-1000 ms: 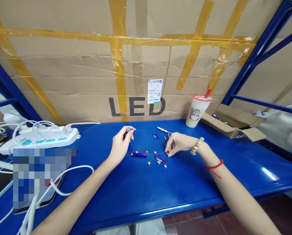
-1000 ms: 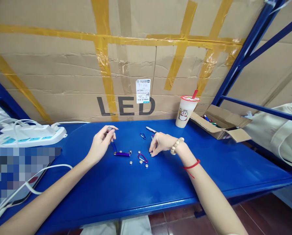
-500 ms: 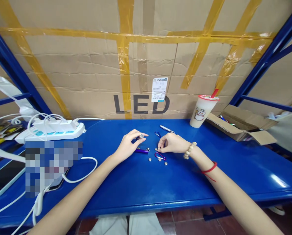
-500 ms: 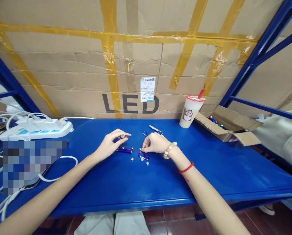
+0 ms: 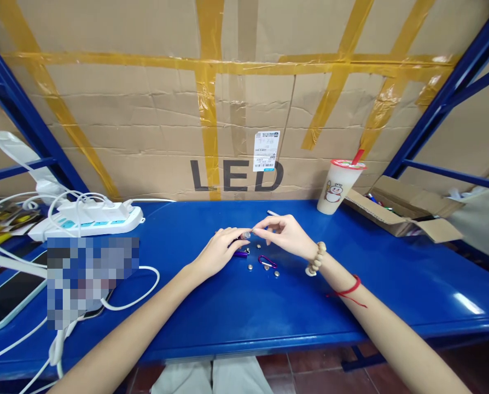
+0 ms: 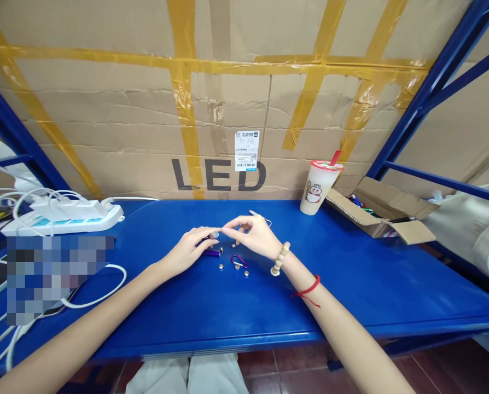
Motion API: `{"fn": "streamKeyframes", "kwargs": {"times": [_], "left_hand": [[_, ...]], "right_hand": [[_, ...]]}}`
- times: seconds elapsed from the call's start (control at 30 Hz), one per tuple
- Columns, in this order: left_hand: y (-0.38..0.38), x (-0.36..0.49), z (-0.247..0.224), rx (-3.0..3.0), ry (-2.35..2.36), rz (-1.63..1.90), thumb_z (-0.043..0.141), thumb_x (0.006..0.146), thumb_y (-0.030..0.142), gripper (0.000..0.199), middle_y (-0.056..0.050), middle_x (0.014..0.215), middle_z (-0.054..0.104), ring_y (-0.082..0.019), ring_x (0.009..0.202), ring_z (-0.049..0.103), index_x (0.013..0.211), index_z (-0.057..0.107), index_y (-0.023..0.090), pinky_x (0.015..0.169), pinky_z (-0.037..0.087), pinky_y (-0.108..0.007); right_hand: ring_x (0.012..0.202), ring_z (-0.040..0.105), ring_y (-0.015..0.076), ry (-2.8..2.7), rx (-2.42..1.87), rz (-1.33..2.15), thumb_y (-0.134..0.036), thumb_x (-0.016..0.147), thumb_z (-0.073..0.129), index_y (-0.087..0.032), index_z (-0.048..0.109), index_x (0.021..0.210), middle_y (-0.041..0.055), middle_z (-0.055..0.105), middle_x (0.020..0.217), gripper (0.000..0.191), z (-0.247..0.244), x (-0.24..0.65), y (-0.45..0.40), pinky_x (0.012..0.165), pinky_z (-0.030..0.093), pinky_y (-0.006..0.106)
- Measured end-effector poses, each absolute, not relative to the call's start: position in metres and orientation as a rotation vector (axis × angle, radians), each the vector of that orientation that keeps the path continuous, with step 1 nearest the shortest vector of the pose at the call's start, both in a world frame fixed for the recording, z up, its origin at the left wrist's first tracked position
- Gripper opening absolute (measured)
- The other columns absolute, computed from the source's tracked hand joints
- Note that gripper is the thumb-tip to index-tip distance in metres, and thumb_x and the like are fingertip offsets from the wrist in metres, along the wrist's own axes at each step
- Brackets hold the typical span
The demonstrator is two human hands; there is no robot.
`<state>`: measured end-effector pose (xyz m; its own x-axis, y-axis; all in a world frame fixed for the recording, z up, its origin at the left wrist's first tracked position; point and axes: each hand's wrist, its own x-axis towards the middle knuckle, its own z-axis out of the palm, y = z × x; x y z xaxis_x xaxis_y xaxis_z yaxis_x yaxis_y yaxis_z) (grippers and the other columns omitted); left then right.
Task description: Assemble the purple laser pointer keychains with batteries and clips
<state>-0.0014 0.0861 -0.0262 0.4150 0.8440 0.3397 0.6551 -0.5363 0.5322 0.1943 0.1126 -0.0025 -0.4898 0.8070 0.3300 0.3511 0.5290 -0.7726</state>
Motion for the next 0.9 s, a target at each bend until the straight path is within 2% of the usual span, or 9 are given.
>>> {"fn": "streamKeyframes", "kwargs": {"times": [0.3, 0.47, 0.63, 0.77, 0.9], "left_hand": [[0.085, 0.0, -0.028, 2.466, 1.351, 0.751, 0.038, 0.09, 0.031, 0.028, 0.0, 0.097, 0.064, -0.018, 0.09, 0.053, 0.111, 0.056, 0.028, 0.087, 0.037, -0.036], [0.081, 0.003, -0.025, 2.474, 1.331, 0.73, 0.035, 0.091, 0.028, 0.03, 0.001, 0.106, 0.063, -0.017, 0.09, 0.053, 0.116, 0.052, 0.028, 0.086, 0.036, -0.035], [0.077, 0.006, -0.022, 2.485, 1.382, 0.697, 0.034, 0.092, 0.027, 0.03, -0.001, 0.111, 0.062, -0.018, 0.093, 0.055, 0.115, 0.052, 0.024, 0.082, 0.037, -0.032], [0.076, 0.006, -0.021, 2.489, 1.42, 0.681, 0.031, 0.093, 0.028, 0.03, -0.002, 0.111, 0.062, -0.017, 0.094, 0.055, 0.114, 0.051, 0.023, 0.082, 0.036, -0.032], [0.075, 0.005, -0.023, 2.559, 1.424, 0.598, 0.029, 0.093, 0.024, 0.03, -0.004, 0.111, 0.061, -0.017, 0.093, 0.055, 0.111, 0.052, 0.019, 0.082, 0.036, -0.032]], "right_hand": [[0.049, 0.05, 0.0073, -1.911, -0.915, 1.094, -0.047, 0.07, 0.063, -0.015, 0.068, 0.082, 0.003, 0.066, 0.074, 0.034, -0.006, 0.188, 0.111, 0.049, 0.044, 0.022], [0.05, 0.048, 0.0073, -2.0, -0.923, 1.081, -0.048, 0.068, 0.065, -0.015, 0.069, 0.079, 0.0029, 0.064, 0.069, 0.035, -0.01, 0.189, 0.113, 0.046, 0.041, 0.021], [0.046, 0.047, 0.0076, -2.017, -0.95, 0.888, -0.047, 0.072, 0.063, -0.015, 0.068, 0.08, 0.0011, 0.061, 0.059, 0.033, -0.015, 0.187, 0.113, 0.044, 0.04, 0.021], [0.059, 0.055, 0.0107, -2.12, -0.739, 0.593, -0.043, 0.077, 0.06, -0.019, 0.07, 0.081, 0.0046, 0.064, 0.078, 0.026, -0.016, 0.186, 0.111, 0.054, 0.046, 0.024], [0.071, 0.059, 0.0127, -2.265, -0.657, 0.346, -0.039, 0.081, 0.057, -0.023, 0.07, 0.088, 0.0049, 0.064, 0.087, 0.022, -0.021, 0.187, 0.112, 0.064, 0.048, 0.026]]}}
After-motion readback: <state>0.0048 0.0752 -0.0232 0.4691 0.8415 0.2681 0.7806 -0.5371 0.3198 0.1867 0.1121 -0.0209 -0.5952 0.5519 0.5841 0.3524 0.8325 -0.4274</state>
